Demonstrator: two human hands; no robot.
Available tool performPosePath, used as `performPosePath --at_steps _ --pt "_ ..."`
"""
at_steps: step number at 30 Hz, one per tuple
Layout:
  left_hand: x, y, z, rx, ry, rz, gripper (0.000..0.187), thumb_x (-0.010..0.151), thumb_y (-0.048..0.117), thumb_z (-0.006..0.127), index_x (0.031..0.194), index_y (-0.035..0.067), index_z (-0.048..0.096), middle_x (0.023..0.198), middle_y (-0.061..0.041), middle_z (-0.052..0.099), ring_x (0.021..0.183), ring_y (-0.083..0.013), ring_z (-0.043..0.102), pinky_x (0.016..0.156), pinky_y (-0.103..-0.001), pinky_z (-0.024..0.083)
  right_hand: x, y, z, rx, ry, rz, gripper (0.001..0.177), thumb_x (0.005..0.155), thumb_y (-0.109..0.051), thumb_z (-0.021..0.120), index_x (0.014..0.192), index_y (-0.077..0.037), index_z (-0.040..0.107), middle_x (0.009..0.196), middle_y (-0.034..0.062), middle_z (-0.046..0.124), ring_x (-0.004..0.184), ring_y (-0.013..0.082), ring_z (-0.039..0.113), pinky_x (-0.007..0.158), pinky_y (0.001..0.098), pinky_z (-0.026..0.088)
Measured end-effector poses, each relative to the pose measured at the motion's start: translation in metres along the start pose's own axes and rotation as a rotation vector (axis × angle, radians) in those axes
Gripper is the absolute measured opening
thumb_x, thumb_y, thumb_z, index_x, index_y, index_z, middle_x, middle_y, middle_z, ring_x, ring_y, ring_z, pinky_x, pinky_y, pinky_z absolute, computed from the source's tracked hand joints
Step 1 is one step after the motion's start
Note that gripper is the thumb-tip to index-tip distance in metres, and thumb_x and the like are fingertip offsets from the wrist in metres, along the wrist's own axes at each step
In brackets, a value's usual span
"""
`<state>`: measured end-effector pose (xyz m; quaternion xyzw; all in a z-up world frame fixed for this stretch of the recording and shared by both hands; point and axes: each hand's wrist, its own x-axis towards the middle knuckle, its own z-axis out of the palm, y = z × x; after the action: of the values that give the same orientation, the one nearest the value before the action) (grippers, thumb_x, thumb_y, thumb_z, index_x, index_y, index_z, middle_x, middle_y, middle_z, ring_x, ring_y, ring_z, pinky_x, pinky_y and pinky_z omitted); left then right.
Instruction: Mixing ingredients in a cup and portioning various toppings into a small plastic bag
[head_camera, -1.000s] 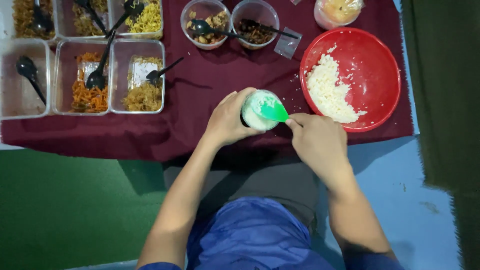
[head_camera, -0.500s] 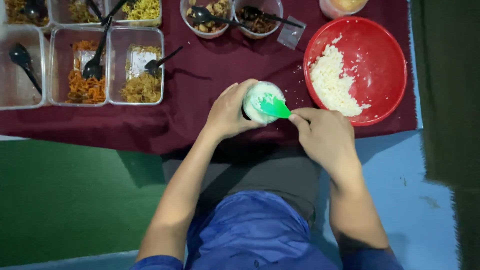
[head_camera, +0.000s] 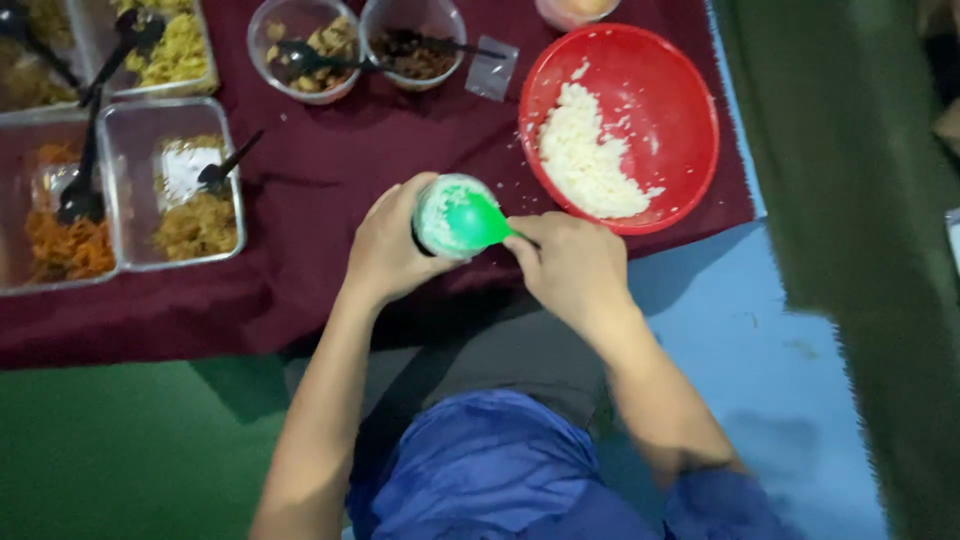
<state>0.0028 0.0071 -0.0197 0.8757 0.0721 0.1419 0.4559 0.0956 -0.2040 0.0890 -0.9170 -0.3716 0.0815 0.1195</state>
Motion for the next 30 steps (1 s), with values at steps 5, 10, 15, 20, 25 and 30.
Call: performPosePath --at_steps 5,10,15,20,25,30 --pt "-0.001 -0.002 0.002 0.016 0.009 -0.003 0.104 0.056 0.044 0.099 0.143 0.010 0.051 0.132 -0.015 0.066 0.128 -0.0330 0.061 0.123 -0.049 0.034 -0.009 0.000 0.001 0.043 0.085 -0.022 0.024 0.099 -0.038 0.061 0.113 -0.031 0.079 0.081 0.0047 0.072 0.078 0.0357 0.073 0.067 0.0511 0.060" --pt "0.000 -0.002 0.003 0.014 0.026 0.002 0.104 0.056 0.041 0.099 0.143 0.010 0.051 0.131 -0.016 0.066 0.127 -0.0338 0.061 0.122 -0.050 0.034 -0.006 0.008 0.009 0.017 0.118 -0.053 0.022 0.098 -0.036 0.064 0.110 -0.028 0.080 0.077 0.0051 0.070 0.073 0.0346 0.072 0.063 0.0483 0.060" --pt "0.000 0.000 0.002 0.013 0.032 -0.004 0.104 0.056 0.040 0.099 0.143 0.010 0.051 0.131 -0.015 0.067 0.127 -0.0336 0.061 0.122 -0.051 0.034 -0.007 0.007 0.010 0.062 0.147 -0.033 0.021 0.096 -0.035 0.068 0.111 -0.027 0.081 0.077 0.0065 0.071 0.073 0.0355 0.072 0.062 0.0505 0.059" --pt "0.000 0.001 0.000 0.004 0.020 -0.019 0.105 0.055 0.039 0.099 0.143 0.010 0.050 0.131 -0.016 0.067 0.128 -0.0343 0.061 0.123 -0.052 0.033 -0.004 0.013 0.014 0.111 0.181 -0.047 0.018 0.095 -0.035 0.071 0.109 -0.031 0.081 0.076 0.0034 0.070 0.075 0.0319 0.072 0.063 0.0464 0.060" --pt "-0.001 -0.004 0.004 0.013 0.004 -0.041 0.106 0.053 0.042 0.099 0.143 0.012 0.051 0.132 -0.014 0.067 0.129 -0.0323 0.060 0.124 -0.049 0.033 -0.006 0.007 0.010 0.042 0.188 -0.062 0.014 0.091 -0.032 0.073 0.099 -0.025 0.082 0.070 0.0059 0.069 0.067 0.0344 0.071 0.058 0.0471 0.058" --pt "-0.002 -0.001 0.002 0.017 0.010 -0.057 0.107 0.052 0.043 0.099 0.144 0.012 0.052 0.133 -0.014 0.066 0.130 -0.0323 0.060 0.124 -0.048 0.033 -0.009 -0.001 0.002 0.087 0.229 -0.059 0.011 0.094 -0.033 0.073 0.099 -0.029 0.082 0.070 0.0002 0.068 0.068 0.0263 0.071 0.058 0.0401 0.058"
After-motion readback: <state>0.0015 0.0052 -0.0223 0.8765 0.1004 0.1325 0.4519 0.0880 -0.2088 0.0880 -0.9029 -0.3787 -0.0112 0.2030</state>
